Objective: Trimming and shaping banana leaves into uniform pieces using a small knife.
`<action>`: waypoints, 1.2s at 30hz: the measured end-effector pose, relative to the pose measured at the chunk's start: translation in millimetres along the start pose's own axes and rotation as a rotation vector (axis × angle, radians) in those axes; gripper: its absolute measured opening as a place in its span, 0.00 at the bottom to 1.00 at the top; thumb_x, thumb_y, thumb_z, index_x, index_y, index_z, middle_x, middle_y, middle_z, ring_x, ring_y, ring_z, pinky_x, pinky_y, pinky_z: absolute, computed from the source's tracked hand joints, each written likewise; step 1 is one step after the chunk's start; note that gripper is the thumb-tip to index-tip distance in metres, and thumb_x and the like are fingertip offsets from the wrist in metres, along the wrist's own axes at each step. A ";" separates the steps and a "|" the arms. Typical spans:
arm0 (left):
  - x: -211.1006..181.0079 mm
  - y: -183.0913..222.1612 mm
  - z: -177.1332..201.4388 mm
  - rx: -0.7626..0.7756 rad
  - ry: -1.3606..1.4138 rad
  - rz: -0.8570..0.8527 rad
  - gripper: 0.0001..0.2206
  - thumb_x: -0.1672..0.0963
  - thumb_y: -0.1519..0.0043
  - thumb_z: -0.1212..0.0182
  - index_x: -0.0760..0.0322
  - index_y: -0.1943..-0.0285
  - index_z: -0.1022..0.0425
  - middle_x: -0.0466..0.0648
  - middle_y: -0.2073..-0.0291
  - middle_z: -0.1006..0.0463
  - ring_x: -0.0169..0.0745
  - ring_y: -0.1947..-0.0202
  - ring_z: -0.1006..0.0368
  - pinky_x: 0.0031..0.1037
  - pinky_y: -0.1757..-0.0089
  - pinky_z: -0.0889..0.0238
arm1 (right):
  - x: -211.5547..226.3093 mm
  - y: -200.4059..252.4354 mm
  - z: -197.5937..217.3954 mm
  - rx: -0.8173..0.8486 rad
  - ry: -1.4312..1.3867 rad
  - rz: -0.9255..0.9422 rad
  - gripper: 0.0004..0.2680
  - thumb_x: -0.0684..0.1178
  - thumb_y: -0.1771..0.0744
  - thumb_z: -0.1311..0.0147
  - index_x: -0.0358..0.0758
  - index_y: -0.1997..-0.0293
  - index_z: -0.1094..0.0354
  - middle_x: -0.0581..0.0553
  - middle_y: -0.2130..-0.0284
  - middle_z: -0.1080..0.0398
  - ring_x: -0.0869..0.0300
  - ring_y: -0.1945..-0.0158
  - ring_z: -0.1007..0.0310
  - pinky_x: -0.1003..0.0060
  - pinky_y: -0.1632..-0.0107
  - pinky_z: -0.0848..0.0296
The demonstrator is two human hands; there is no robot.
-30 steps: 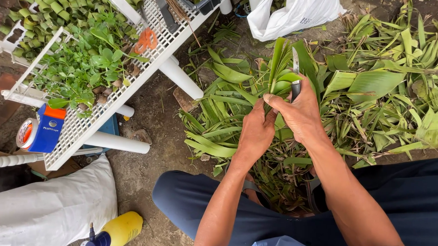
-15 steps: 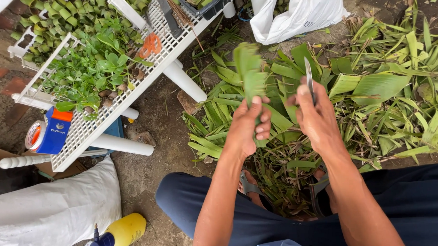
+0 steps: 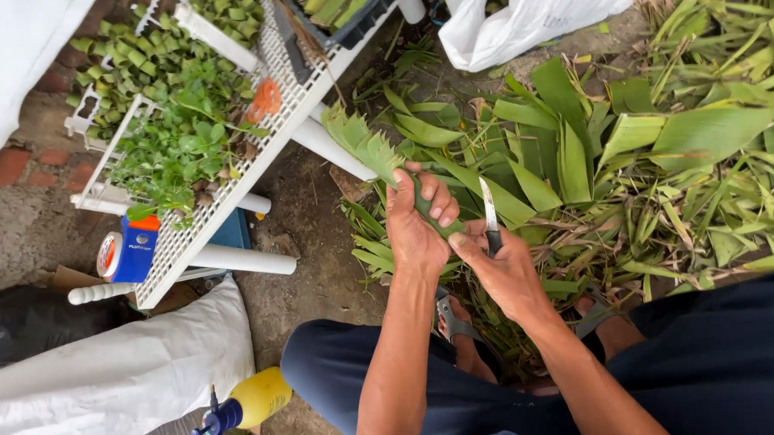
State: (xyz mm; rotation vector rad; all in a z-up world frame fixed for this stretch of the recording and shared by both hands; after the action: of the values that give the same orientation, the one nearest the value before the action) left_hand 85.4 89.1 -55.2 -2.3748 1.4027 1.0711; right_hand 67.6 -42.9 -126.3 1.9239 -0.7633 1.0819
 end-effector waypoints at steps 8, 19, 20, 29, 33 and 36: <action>21.6 0.7 0.6 -0.020 -0.075 -0.002 0.11 0.52 0.29 0.44 0.66 0.50 0.28 0.55 0.68 0.26 0.52 0.62 0.21 0.47 0.54 0.23 | 7.1 -1.0 21.5 -0.105 -0.042 0.165 0.06 0.42 0.35 0.34 0.34 0.57 0.24 0.43 0.70 0.26 0.66 0.71 0.28 0.63 0.62 0.25; -3.2 5.8 27.8 -0.039 -0.089 0.089 0.10 0.51 0.27 0.48 0.61 0.53 0.28 0.39 0.78 0.38 0.29 0.81 0.38 0.22 0.80 0.36 | 17.0 2.6 6.6 0.051 -0.028 0.149 0.07 0.46 0.32 0.38 0.33 0.55 0.24 0.42 0.77 0.29 0.67 0.73 0.35 0.65 0.68 0.30; -4.3 5.3 26.5 -0.029 -0.115 0.094 0.10 0.51 0.27 0.48 0.61 0.53 0.28 0.38 0.79 0.37 0.29 0.82 0.38 0.21 0.81 0.37 | 19.8 3.6 11.7 0.032 -0.082 0.137 0.07 0.45 0.31 0.40 0.33 0.54 0.25 0.42 0.77 0.30 0.67 0.73 0.38 0.66 0.67 0.31; 34.2 55.7 -24.6 0.120 -0.433 0.420 0.11 0.54 0.24 0.58 0.62 0.39 0.37 0.37 0.77 0.40 0.25 0.84 0.44 0.19 0.83 0.42 | 66.3 4.3 61.1 -0.125 0.120 0.261 0.16 0.46 0.31 0.44 0.29 0.38 0.36 0.30 0.62 0.24 0.63 0.79 0.33 0.67 0.71 0.33; 29.3 42.7 -13.5 0.090 -0.327 0.379 0.14 0.54 0.24 0.62 0.61 0.32 0.41 0.39 0.76 0.37 0.26 0.84 0.42 0.18 0.83 0.43 | 106.6 28.8 40.4 -0.052 0.342 0.190 0.16 0.51 0.28 0.56 0.32 0.36 0.36 0.35 0.65 0.25 0.63 0.80 0.40 0.68 0.74 0.40; 32.2 18.6 9.0 0.037 0.058 0.339 0.11 0.53 0.24 0.61 0.60 0.41 0.37 0.40 0.74 0.35 0.26 0.80 0.39 0.19 0.80 0.38 | 74.7 26.3 36.5 0.072 0.409 0.345 0.23 0.57 0.26 0.77 0.29 0.39 0.35 0.39 0.74 0.30 0.65 0.83 0.44 0.66 0.76 0.39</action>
State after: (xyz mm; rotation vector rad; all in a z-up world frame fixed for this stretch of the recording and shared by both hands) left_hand 75.3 61.3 -79.4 -2.2084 1.8784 1.0444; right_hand 95.8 -96.4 -63.5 1.5802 -0.8451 1.6695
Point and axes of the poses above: each hand's wrist, its own y-axis away from the middle knuckle, its own z-axis out of the back of the hand, x = y × z, the point moved 10 cm from there along -y, towards the middle knuckle
